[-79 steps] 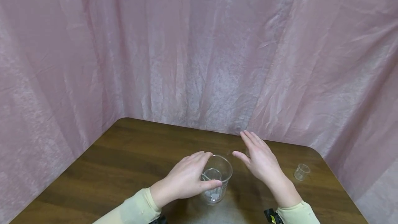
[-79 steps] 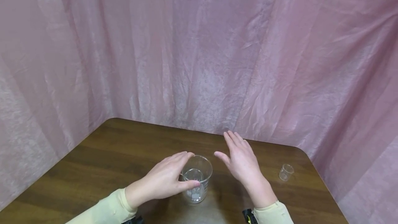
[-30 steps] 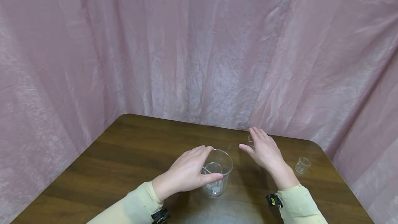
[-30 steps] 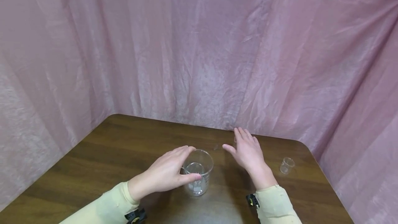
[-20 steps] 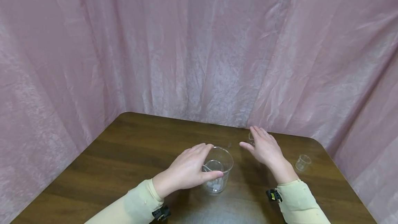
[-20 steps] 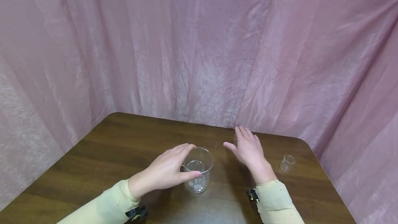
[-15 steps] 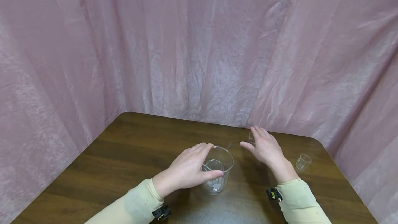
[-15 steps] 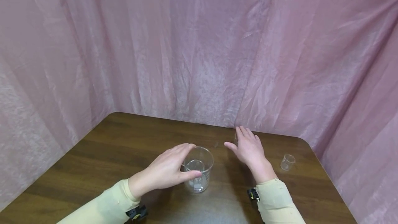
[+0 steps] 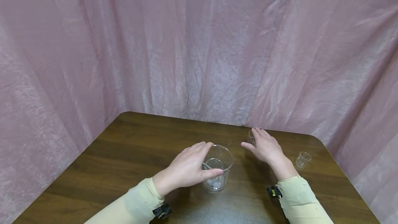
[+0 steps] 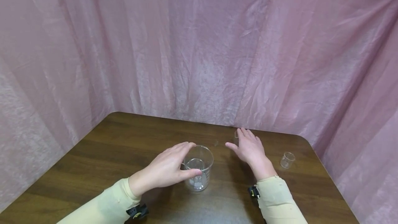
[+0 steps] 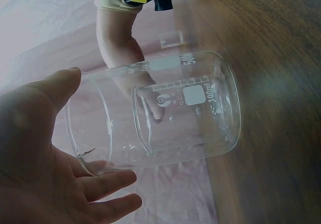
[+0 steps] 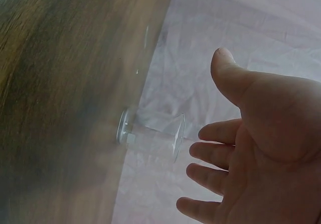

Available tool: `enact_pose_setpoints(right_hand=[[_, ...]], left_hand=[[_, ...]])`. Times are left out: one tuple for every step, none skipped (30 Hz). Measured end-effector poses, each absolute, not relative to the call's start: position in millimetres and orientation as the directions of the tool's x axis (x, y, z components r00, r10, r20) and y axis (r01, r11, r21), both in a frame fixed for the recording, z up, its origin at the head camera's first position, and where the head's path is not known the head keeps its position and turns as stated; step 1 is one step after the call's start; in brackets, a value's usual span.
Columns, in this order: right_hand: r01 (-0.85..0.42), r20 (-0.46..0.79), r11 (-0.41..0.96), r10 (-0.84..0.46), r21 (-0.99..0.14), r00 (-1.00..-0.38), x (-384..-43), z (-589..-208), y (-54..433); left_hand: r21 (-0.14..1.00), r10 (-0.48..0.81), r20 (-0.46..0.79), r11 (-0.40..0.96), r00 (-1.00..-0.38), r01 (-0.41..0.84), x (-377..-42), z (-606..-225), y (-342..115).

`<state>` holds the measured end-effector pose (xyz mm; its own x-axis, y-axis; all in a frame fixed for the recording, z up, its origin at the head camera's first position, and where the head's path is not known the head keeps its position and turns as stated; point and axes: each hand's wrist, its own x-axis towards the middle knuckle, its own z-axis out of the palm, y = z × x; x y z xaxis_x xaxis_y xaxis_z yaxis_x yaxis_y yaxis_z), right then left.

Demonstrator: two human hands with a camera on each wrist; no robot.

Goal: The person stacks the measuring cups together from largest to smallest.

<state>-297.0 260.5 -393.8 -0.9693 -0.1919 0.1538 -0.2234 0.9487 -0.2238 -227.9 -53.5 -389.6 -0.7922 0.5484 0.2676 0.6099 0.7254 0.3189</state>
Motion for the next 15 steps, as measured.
enact_pose_setpoints(right_hand=[[-0.224,0.154,0.948,-0.192,-0.225,-0.969,-297.5,-394.2,260.7],[-0.223,0.153,0.948,-0.192,-0.226,-0.969,-298.1,-394.7,260.9],[-0.222,0.151,0.948,-0.191,-0.226,-0.97,-298.2,-394.8,261.1],[-0.222,0.15,0.949,-0.191,-0.225,-0.97,-298.2,-394.8,261.4],[-0.22,0.147,0.949,-0.19,-0.224,-0.971,-298.1,-394.8,261.4],[-0.217,0.143,0.95,-0.189,-0.224,-0.972,-297.9,-394.6,261.4],[-0.215,0.14,0.951,-0.187,-0.223,-0.972,-297.4,-394.3,261.4],[-0.213,0.136,0.952,-0.186,-0.221,-0.973,-297.0,-394.0,261.6],[-0.21,0.133,0.952,-0.184,-0.221,-0.974,-296.5,-393.6,261.7],[-0.207,0.13,0.953,-0.181,-0.222,-0.975,-296.1,-393.1,261.5],[-0.205,0.126,0.953,-0.18,-0.223,-0.976,-295.9,-393.0,261.6],[-0.203,0.123,0.954,-0.179,-0.223,-0.976,-295.4,-392.6,261.7],[-0.2,0.117,0.954,-0.178,-0.224,-0.977,-294.8,-392.4,261.8],[-0.2,0.113,0.954,-0.179,-0.223,-0.977,-294.6,-392.5,261.9],[-0.199,0.109,0.955,-0.178,-0.222,-0.978,-294.3,-392.8,261.8]], left_hand=[[0.32,0.548,0.266,0.726,-0.793,0.609,-228.0,-389.4,-53.5],[0.321,0.547,0.264,0.727,-0.795,0.607,-227.9,-389.2,-53.5],[0.322,0.546,0.262,0.728,-0.796,0.605,-227.8,-389.0,-53.5],[0.324,0.545,0.262,0.728,-0.797,0.604,-227.8,-389.0,-53.5],[0.325,0.545,0.262,0.727,-0.796,0.605,-227.8,-388.9,-53.5],[0.324,0.546,0.264,0.726,-0.795,0.606,-227.8,-388.9,-53.5],[0.323,0.547,0.267,0.725,-0.793,0.608,-227.8,-388.8,-53.5],[0.323,0.548,0.268,0.724,-0.792,0.61,-227.7,-388.8,-53.5],[0.322,0.548,0.271,0.723,-0.791,0.611,-227.8,-388.8,-53.4],[0.321,0.549,0.273,0.722,-0.79,0.613,-227.9,-388.8,-53.3],[0.32,0.55,0.276,0.721,-0.788,0.615,-227.8,-388.6,-53.2],[0.319,0.55,0.277,0.721,-0.788,0.615,-227.7,-388.5,-53.1],[0.321,0.55,0.277,0.72,-0.788,0.615,-227.6,-388.4,-53.0],[0.321,0.549,0.276,0.721,-0.789,0.614,-227.4,-388.4,-53.0],[0.322,0.549,0.275,0.721,-0.789,0.614,-227.2,-388.3,-53.0]])
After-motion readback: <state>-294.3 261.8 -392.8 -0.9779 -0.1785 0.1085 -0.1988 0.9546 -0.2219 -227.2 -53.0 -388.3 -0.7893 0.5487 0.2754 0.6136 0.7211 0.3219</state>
